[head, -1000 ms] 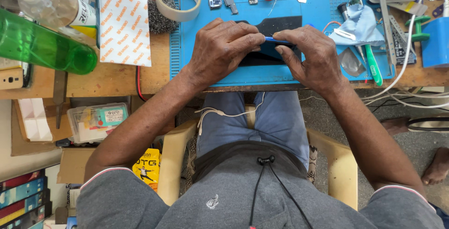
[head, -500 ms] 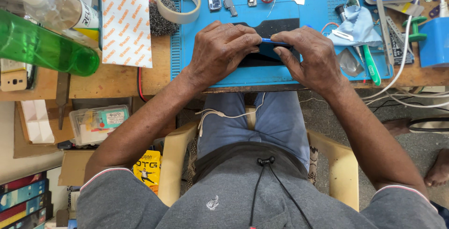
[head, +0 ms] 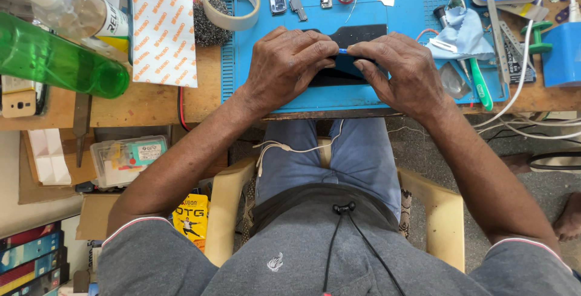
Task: The person applies adhesive tape to the edges of a smartphone frame, then inserts the battery and closes the device. They press the edges to secure the seal, connect a charging cable, and place a phone case on the bench.
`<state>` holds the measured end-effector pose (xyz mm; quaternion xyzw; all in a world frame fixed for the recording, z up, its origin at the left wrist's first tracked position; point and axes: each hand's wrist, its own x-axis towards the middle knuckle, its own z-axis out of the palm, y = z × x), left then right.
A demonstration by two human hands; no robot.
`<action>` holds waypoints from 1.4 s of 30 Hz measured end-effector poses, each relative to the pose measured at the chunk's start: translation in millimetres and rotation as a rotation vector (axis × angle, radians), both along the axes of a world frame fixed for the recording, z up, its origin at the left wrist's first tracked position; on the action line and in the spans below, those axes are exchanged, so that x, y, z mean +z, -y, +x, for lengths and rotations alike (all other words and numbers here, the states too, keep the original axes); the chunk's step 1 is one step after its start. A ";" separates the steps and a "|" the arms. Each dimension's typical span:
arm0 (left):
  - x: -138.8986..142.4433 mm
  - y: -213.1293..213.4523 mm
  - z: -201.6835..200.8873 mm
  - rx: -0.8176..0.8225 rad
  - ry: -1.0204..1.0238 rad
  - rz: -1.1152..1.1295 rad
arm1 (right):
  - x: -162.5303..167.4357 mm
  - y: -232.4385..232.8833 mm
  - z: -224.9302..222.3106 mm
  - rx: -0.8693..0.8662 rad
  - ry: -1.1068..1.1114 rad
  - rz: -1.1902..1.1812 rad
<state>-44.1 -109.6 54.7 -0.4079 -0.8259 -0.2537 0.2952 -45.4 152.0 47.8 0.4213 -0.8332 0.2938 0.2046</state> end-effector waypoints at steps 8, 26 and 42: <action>1.2 -0.4 0.6 0.001 0.034 0.008 | 1.7 0.6 1.6 -0.019 -0.019 0.048; -0.3 -5.0 4.7 0.004 0.000 -0.011 | -8.1 -4.8 3.6 0.009 -0.050 -0.038; -30.1 -54.4 13.1 -0.258 1.006 1.494 | -13.6 42.3 40.4 -0.047 0.447 -0.740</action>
